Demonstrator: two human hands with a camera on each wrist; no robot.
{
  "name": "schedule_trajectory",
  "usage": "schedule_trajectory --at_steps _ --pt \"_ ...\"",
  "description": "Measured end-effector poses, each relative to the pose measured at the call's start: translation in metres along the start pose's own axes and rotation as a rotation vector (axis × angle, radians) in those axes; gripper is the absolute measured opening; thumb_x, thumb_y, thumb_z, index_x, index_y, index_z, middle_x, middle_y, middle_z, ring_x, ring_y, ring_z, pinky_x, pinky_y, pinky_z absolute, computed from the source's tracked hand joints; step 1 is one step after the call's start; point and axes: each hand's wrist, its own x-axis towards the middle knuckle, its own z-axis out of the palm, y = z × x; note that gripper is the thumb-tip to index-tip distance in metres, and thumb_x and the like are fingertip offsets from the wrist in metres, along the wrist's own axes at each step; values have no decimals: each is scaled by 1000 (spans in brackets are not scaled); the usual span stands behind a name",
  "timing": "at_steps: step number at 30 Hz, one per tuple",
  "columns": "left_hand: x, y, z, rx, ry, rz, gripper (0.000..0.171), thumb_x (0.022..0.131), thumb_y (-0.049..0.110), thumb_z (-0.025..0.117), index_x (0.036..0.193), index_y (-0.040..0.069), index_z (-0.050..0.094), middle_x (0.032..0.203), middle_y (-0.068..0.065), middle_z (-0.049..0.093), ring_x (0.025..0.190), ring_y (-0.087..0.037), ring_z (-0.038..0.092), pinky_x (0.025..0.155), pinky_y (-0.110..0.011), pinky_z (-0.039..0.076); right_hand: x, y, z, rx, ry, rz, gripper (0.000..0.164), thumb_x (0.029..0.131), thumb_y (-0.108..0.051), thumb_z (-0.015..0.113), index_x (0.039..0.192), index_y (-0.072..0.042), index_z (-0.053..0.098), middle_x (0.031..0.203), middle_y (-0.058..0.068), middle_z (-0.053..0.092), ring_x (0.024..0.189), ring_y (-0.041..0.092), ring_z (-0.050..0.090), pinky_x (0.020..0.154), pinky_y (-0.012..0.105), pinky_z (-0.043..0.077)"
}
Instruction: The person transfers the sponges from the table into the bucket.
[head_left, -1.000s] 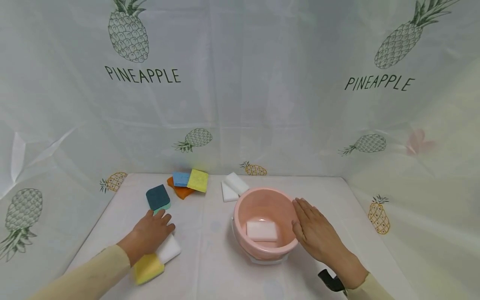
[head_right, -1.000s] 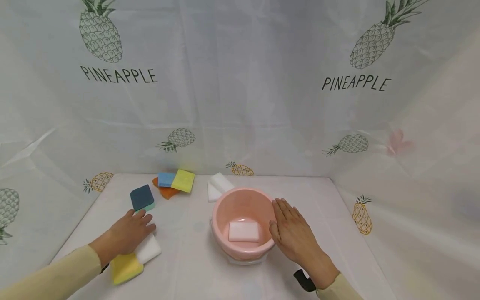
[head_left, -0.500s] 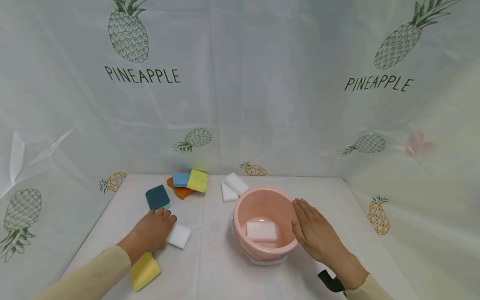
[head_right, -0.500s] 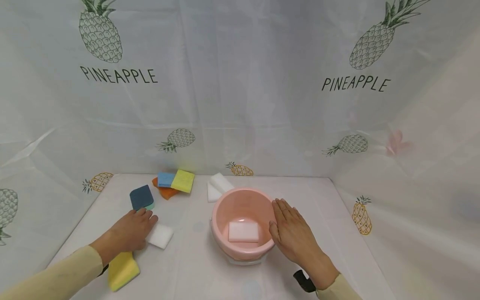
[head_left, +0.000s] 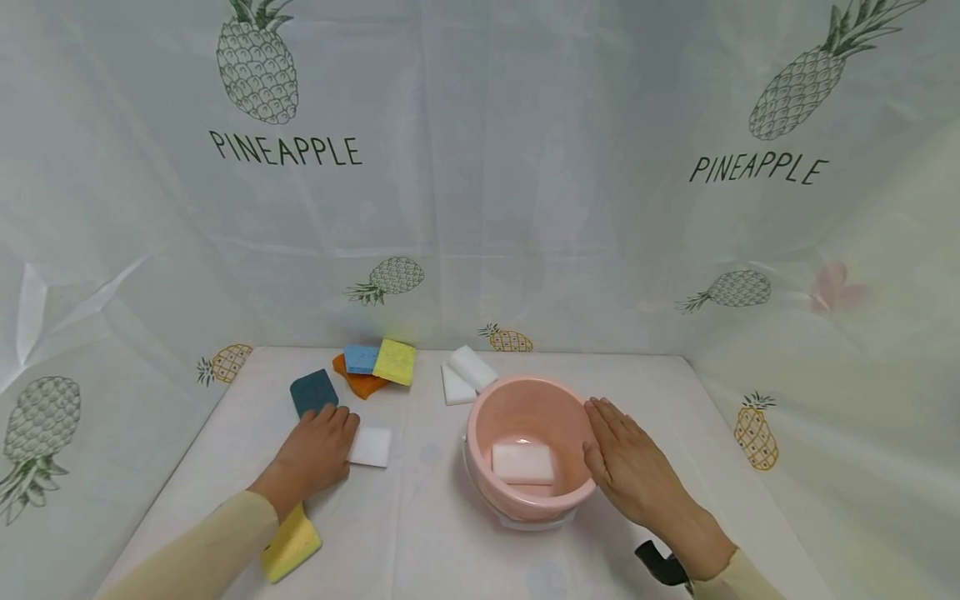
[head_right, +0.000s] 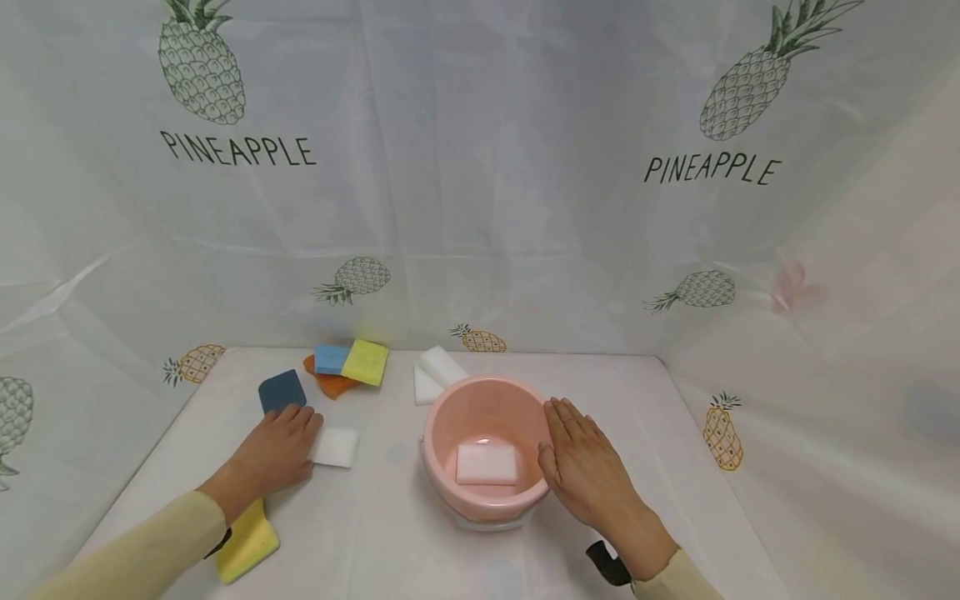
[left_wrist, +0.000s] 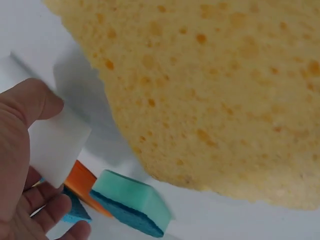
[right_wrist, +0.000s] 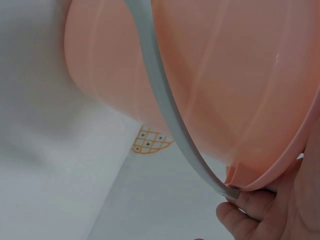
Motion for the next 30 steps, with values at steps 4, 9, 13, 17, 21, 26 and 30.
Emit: schedule_trajectory --at_steps 4,9,13,17,21,26,30 --pt "8 4 6 -13 45 -20 49 88 32 77 118 1 54 106 -15 56 98 -33 50 90 -48 51 0 0 0 1 2 1 56 110 -25 49 154 8 45 160 23 47 150 42 44 118 59 39" --pt "18 11 7 -54 107 -86 53 89 34 71 124 0 51 111 -16 53 103 -34 48 97 -51 49 0 0 0 -2 5 -3 55 109 -25 49 154 8 46 160 23 48 150 42 44 118 59 39" --pt "26 14 3 -107 176 -128 58 87 39 71 124 0 50 110 -16 52 103 -34 47 97 -51 47 0 0 0 -2 11 -8 55 109 -25 50 154 8 46 160 23 48 150 41 45 118 59 39" --pt "32 14 -5 -139 258 -141 60 86 41 71 123 -1 50 110 -16 53 102 -35 49 96 -52 47 1 0 0 2 4 -5 56 110 -26 49 154 7 45 160 22 48 150 41 44 118 59 38" --pt "37 15 -17 -162 344 -137 59 86 42 71 122 0 51 108 -17 53 101 -35 49 91 -52 46 1 0 0 2 -7 0 56 110 -27 47 155 7 45 161 22 47 151 41 43 119 59 38" --pt "43 18 -34 -176 420 -135 59 84 41 71 121 -1 51 103 -17 54 95 -35 48 85 -50 43 1 0 0 -5 -5 1 56 110 -27 48 155 7 45 161 22 47 151 41 44 119 58 38" --pt "47 24 -52 -177 467 -126 56 82 38 71 117 -2 53 98 -16 52 89 -33 45 80 -47 40 1 0 0 -11 -2 -1 56 110 -26 49 154 7 46 160 22 48 150 41 44 119 58 38"
